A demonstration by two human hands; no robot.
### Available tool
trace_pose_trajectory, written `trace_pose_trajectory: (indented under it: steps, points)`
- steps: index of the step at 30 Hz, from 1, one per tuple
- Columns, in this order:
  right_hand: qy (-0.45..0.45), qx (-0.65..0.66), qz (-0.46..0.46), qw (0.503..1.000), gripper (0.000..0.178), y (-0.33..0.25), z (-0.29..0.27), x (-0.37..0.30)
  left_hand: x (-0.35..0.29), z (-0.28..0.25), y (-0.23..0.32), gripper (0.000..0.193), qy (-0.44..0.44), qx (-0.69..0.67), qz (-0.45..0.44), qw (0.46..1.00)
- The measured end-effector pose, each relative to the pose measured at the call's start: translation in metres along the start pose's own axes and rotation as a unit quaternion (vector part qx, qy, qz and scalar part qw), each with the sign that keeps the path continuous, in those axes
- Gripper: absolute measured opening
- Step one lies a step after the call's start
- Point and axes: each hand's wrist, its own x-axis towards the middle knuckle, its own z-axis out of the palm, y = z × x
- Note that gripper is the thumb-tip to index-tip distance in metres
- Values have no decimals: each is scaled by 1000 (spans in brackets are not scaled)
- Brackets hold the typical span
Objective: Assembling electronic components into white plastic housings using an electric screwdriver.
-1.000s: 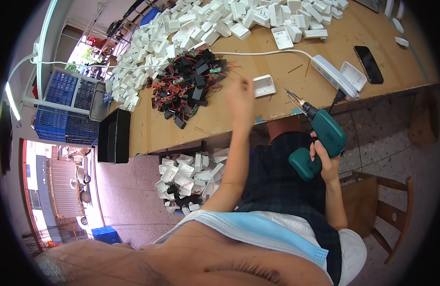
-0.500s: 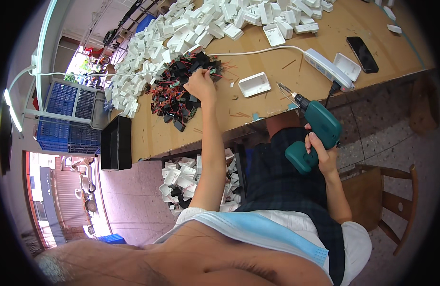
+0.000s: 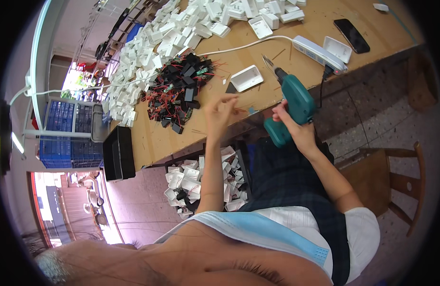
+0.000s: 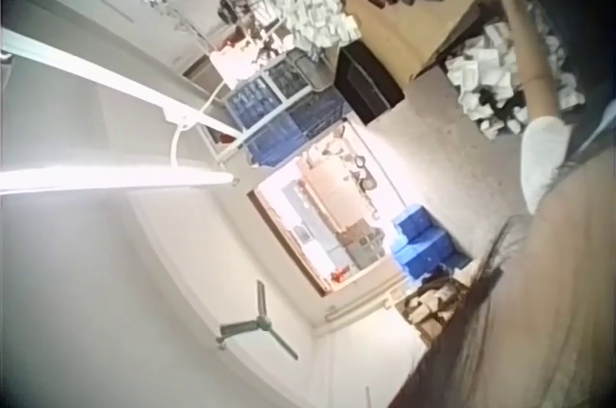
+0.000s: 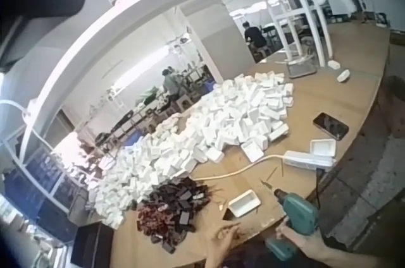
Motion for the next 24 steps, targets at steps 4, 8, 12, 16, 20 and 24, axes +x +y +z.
trace_pose_trajectory:
  steps: [4,8,12,16,20,24]
  points:
    - [58,-6,-36,998,33,24,25,8,-18,39,6,8,21,-186,-130,974]
    - [66,-25,-86,994,28,41,35,11,-9,33,7,10,-26,-10,61,998]
    - [67,-33,-120,990,23,48,39,9,-4,29,10,10,-78,23,93,992]
    - [79,-50,-87,992,19,47,38,8,-3,26,10,11,-95,37,100,990]
    - [98,-85,-96,987,16,50,36,8,-6,26,16,11,-87,25,103,991]
    - [104,-151,-112,977,16,48,31,5,-14,34,14,11,-88,-13,-16,996]
